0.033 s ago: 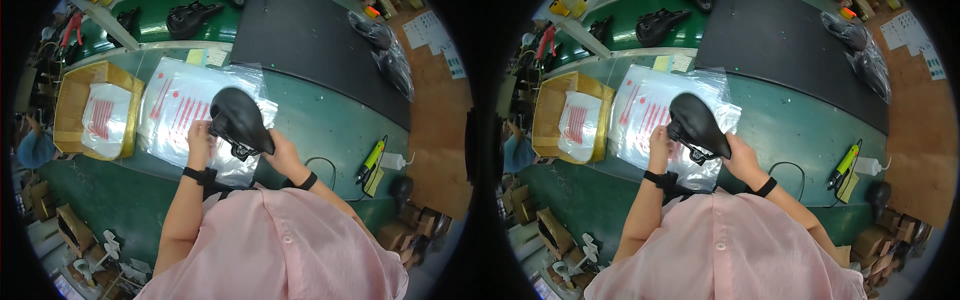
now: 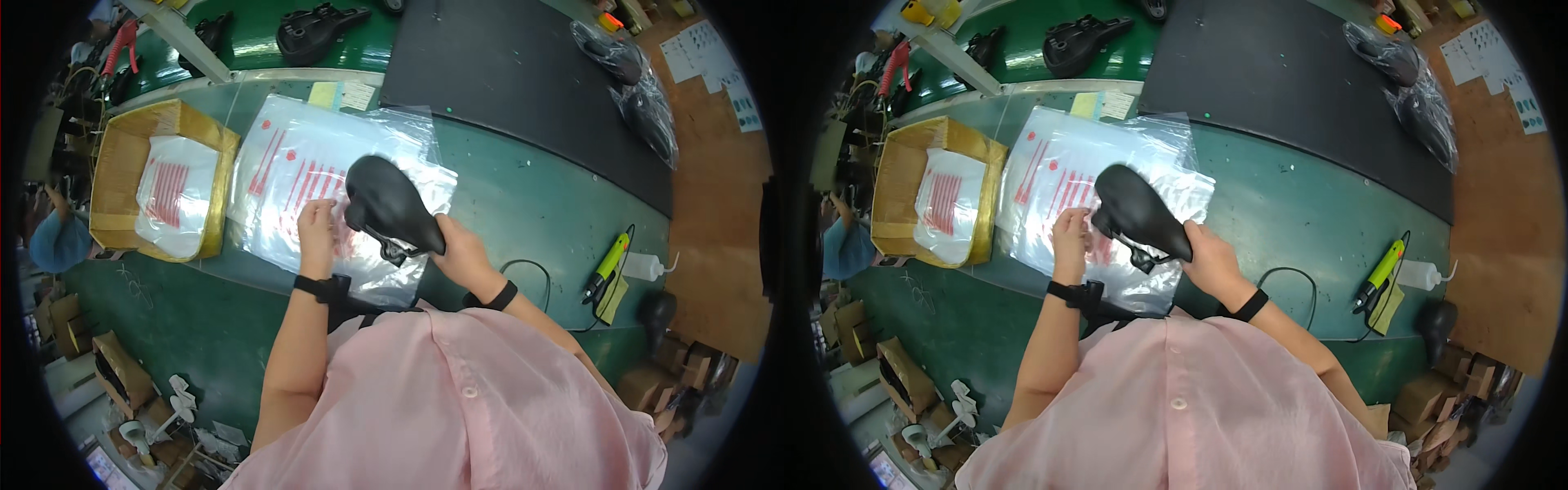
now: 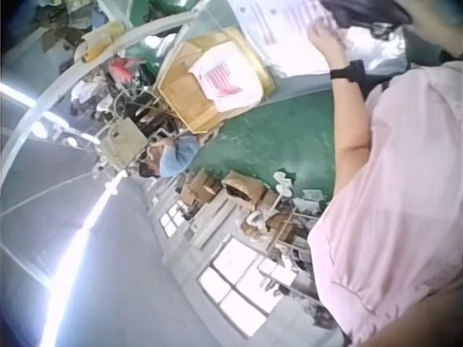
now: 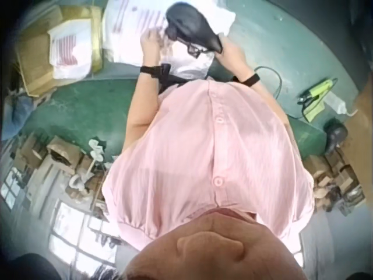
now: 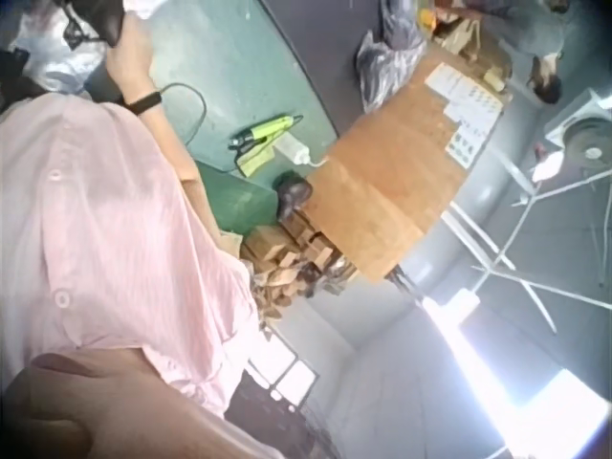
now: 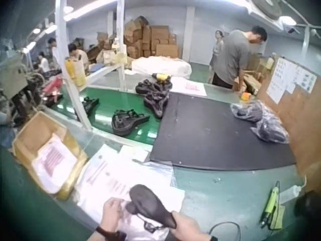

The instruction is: The person repeatedly picks up black bicycle seats from a table, places each into a clear plastic bag, and sets the packaged seat aside. The person handles the seats one at a time, turning them over to inspect the underside before bagging. The process continues with multiple seats throughout the clip.

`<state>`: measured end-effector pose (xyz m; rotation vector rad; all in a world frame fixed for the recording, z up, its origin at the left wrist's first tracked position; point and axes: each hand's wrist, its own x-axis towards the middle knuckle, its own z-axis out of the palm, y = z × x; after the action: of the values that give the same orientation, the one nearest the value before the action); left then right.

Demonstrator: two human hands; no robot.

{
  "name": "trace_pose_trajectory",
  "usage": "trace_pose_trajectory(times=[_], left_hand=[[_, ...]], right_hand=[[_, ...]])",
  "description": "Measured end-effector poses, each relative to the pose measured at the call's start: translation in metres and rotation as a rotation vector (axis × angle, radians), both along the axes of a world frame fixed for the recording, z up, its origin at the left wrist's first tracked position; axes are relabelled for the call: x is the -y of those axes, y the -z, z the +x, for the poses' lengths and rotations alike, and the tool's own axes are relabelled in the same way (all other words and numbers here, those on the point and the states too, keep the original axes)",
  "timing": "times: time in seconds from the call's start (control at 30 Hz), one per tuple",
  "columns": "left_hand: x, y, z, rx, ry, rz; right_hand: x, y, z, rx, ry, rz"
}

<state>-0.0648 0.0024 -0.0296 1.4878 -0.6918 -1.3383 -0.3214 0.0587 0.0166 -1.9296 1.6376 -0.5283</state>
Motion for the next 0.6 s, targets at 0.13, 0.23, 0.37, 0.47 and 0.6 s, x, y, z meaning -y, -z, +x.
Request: trace_pose_trajectory(times=[0.13, 0.23, 0.37, 0.47, 0.6], left_hand=[[0.016, -0.079, 0.006, -0.053, 0.089, -0.214], [-0.002, -0.135, -0.032, 0.325, 0.574, -0.490], [-0.010, -0.135, -0.029, 0.504, 0.905, -0.439], [-0.025, -0.129, -0.046, 0.184, 1.058, -0.393], [-0.051, -0.135, -0.156, 0.019, 1.430, -0.676]], right_hand=[[0.010, -0.006, 0.003, -0.136, -0.146, 0.080], [0.021, -0.023, 0.003, -0.095, -0.173, 0.199], [0.025, -0.022, -0.012, 0.645, 0.096, 0.719], [0.005, -0.014, -0.012, 1.140, 0.395, 0.714], [0.031, -0.021, -0.002, 0.830, 0.559, 0.484]])
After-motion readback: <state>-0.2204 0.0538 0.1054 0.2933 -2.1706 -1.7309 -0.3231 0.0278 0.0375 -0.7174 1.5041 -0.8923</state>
